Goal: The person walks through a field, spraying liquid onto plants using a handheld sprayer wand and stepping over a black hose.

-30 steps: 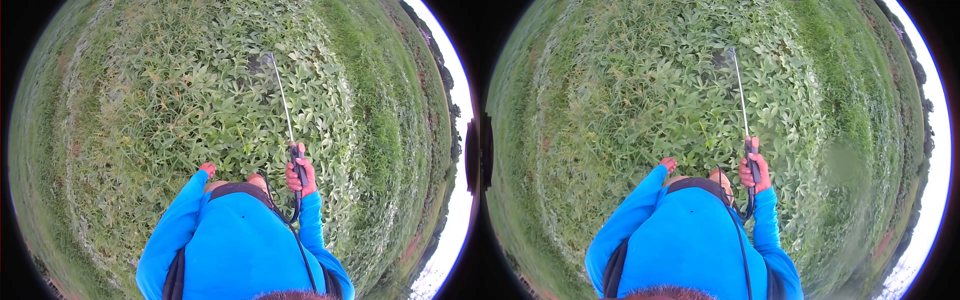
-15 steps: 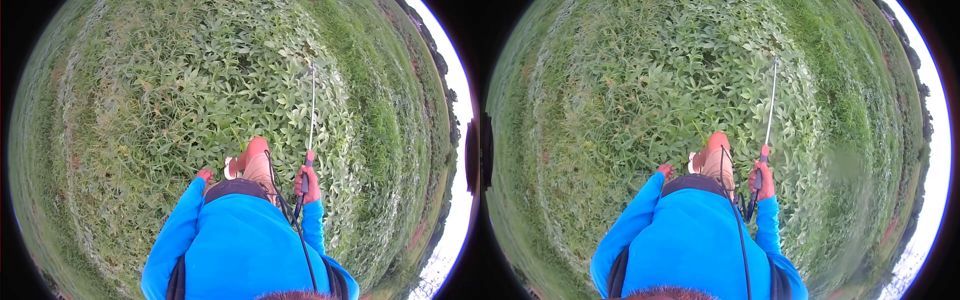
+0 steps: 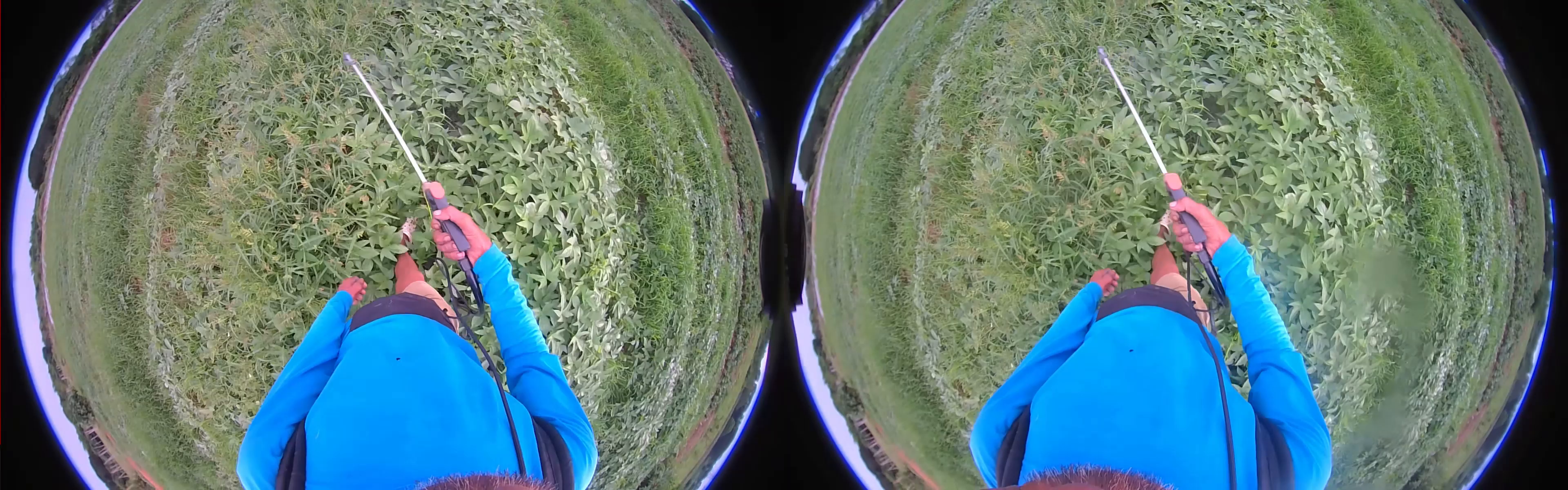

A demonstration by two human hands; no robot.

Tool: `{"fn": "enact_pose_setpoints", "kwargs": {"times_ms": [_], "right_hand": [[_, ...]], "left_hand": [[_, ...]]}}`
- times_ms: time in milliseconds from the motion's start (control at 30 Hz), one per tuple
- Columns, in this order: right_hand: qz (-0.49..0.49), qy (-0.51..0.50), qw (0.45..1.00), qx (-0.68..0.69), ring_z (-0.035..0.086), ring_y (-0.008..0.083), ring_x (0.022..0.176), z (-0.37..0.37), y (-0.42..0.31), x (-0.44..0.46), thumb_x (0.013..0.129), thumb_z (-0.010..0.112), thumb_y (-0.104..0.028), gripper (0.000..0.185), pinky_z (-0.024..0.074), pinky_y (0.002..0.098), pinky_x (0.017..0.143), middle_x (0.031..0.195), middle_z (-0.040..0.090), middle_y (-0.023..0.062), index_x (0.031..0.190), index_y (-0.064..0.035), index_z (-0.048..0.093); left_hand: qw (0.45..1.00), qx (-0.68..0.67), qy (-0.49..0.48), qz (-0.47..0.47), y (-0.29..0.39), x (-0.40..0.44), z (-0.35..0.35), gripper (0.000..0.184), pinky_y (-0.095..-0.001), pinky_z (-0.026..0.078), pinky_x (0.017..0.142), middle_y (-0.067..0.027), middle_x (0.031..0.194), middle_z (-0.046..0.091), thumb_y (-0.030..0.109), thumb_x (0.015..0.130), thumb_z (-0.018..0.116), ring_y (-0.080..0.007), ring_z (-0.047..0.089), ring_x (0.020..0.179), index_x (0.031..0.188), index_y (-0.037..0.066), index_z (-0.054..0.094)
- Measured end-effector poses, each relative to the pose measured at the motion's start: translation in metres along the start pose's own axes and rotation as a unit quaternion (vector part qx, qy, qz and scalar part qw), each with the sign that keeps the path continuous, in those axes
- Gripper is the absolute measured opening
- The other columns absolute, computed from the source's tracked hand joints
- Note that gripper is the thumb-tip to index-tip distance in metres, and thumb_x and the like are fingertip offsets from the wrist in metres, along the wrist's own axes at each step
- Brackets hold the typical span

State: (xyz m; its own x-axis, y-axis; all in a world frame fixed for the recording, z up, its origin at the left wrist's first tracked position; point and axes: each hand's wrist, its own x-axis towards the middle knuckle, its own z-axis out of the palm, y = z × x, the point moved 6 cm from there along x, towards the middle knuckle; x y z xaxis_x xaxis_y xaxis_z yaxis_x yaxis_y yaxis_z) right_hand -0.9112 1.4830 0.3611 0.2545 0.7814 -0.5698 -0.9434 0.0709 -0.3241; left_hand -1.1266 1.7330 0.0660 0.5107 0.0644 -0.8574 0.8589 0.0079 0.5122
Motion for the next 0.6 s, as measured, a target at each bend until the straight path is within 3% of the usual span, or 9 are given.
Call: {"fn": "enact_pose_setpoints", "kwargs": {"times_ms": [100, 233, 333, 433, 600], "right_hand": [[0.038, -0.061, 0.996, -0.043, 0.037, 0.0037, 0.038, 0.034, -0.002, 0.039, 0.081, 0.062, -0.038, 0.029, 0.0286, 0.0186, 0.03, 0.057, 0.043, -0.0038, 0.077, -0.0136, 0.046], [0.097, -0.143, 0.978, -0.121, 0.038, 0.0016, 0.04, 0.081, 0.005, 0.083, 0.078, 0.065, -0.038, 0.031, 0.0278, 0.0174, 0.03, 0.058, 0.043, -0.0047, 0.077, -0.0131, 0.048], [0.141, -0.19, 0.961, -0.146, 0.037, 0.0011, 0.04, 0.11, 0.008, 0.112, 0.077, 0.066, -0.038, 0.031, 0.0276, 0.0167, 0.03, 0.058, 0.043, -0.0052, 0.075, -0.013, 0.047], [0.152, -0.241, 0.948, -0.143, 0.038, 0.0011, 0.041, 0.134, 0.001, 0.134, 0.076, 0.067, -0.037, 0.031, 0.0276, 0.0163, 0.031, 0.058, 0.043, -0.0052, 0.075, -0.0129, 0.047], [0.085, -0.214, 0.961, -0.15, 0.035, 0.002, 0.041, 0.149, -0.015, 0.169, 0.075, 0.066, -0.039, 0.033, 0.0271, 0.0167, 0.032, 0.059, 0.042, -0.0047, 0.075, -0.013, 0.046]], "left_hand": [[1.0, -0.017, 0.011, 0.024, 0.005, -0.012, -0.017, 0.03, -0.0271, 0.04, 0.043, -0.0008, 0.071, 0.06, 0.039, 0.09, 0.048, -0.0113, 0.053, 0.05, 0.092, 0.011, 0.059], [0.997, -0.007, 0.07, -0.029, -0.001, -0.019, -0.04, 0.031, -0.0278, 0.038, 0.041, -0.0031, 0.072, 0.058, 0.037, 0.09, 0.048, -0.012, 0.051, 0.049, 0.092, 0.008, 0.058], [0.997, -0.004, 0.079, -0.02, -0.001, -0.028, -0.053, 0.03, -0.0283, 0.038, 0.039, -0.0033, 0.072, 0.058, 0.036, 0.091, 0.047, -0.0124, 0.05, 0.049, 0.092, 0.008, 0.058], [0.996, 0.012, 0.089, -0.017, 0.0, -0.04, -0.064, 0.03, -0.0284, 0.036, 0.037, -0.0041, 0.071, 0.058, 0.035, 0.092, 0.046, -0.0127, 0.049, 0.047, 0.092, 0.007, 0.058], [0.996, -0.018, 0.089, 0.016, 0.003, -0.055, -0.077, 0.03, -0.0278, 0.036, 0.036, -0.0064, 0.071, 0.059, 0.034, 0.091, 0.048, -0.0134, 0.05, 0.046, 0.095, 0.006, 0.059]]}}
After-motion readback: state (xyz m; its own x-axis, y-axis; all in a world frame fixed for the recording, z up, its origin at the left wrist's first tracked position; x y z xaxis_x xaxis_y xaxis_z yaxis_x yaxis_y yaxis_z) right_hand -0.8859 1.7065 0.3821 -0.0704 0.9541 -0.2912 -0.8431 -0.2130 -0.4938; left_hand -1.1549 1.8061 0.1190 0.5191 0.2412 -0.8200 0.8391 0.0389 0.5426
